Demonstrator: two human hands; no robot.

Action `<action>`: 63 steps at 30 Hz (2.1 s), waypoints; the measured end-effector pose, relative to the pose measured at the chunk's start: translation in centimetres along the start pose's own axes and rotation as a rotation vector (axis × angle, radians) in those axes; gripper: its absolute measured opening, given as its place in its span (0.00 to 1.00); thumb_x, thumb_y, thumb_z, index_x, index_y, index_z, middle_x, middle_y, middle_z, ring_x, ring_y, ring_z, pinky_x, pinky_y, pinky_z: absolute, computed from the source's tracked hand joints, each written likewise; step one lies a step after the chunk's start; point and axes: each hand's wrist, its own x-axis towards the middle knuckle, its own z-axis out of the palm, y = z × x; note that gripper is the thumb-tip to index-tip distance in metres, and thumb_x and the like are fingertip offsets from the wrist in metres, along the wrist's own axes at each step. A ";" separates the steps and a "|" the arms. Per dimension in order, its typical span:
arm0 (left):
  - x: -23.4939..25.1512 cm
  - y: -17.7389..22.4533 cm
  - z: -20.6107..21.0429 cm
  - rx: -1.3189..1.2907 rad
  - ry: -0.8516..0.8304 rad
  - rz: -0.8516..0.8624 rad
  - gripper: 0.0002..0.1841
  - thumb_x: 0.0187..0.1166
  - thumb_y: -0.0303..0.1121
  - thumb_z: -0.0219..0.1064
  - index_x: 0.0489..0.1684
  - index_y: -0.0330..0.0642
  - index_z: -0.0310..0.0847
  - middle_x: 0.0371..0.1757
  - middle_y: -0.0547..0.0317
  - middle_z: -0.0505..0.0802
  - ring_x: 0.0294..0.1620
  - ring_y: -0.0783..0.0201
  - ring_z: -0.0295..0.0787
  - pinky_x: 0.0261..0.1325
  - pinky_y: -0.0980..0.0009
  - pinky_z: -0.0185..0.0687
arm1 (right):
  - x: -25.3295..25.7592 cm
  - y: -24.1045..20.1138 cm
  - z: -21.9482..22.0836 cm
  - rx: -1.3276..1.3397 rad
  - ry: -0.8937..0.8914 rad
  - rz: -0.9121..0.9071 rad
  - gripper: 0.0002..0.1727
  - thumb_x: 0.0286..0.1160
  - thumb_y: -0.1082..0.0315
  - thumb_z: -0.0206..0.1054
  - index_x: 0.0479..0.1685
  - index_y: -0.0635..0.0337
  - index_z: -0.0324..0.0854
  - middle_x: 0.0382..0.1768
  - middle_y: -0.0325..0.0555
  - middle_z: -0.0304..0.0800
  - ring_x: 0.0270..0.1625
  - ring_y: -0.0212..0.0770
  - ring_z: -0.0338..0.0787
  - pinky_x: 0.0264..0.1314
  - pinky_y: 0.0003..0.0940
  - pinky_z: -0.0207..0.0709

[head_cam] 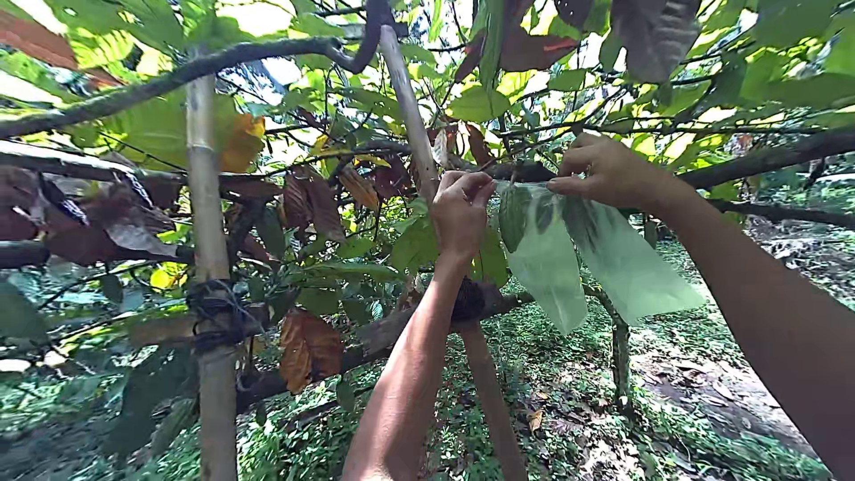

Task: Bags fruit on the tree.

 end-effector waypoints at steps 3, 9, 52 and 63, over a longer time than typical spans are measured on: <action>0.8 0.4 -0.5 0.179 -0.139 0.050 0.08 0.78 0.32 0.73 0.47 0.41 0.94 0.53 0.46 0.91 0.51 0.53 0.90 0.60 0.54 0.85 | 0.0 0.0 0.5 0.012 0.046 0.004 0.16 0.77 0.58 0.73 0.43 0.66 0.90 0.56 0.68 0.83 0.62 0.68 0.80 0.63 0.70 0.70; 0.2 -0.2 -0.4 0.112 -0.169 -0.020 0.11 0.83 0.32 0.68 0.54 0.33 0.87 0.53 0.45 0.93 0.50 0.54 0.94 0.61 0.56 0.88 | -0.3 -1.1 -0.2 0.168 0.133 -0.017 0.15 0.82 0.62 0.68 0.58 0.63 0.85 0.64 0.61 0.83 0.63 0.56 0.83 0.63 0.54 0.76; 2.5 0.2 6.2 -0.176 -0.012 -0.575 0.22 0.90 0.27 0.56 0.79 0.25 0.67 0.76 0.32 0.79 0.77 0.48 0.74 0.81 0.55 0.64 | 5.9 2.6 1.9 0.282 -0.223 0.432 0.46 0.88 0.31 0.38 0.56 0.68 0.85 0.53 0.64 0.88 0.57 0.59 0.88 0.62 0.65 0.75; 1.4 -1.1 6.8 -0.410 0.036 -0.472 0.19 0.82 0.24 0.66 0.69 0.27 0.73 0.61 0.46 0.86 0.58 0.69 0.81 0.65 0.72 0.76 | 6.3 2.4 2.3 0.353 -0.115 0.409 0.23 0.90 0.53 0.57 0.46 0.66 0.87 0.45 0.57 0.89 0.48 0.49 0.87 0.57 0.57 0.76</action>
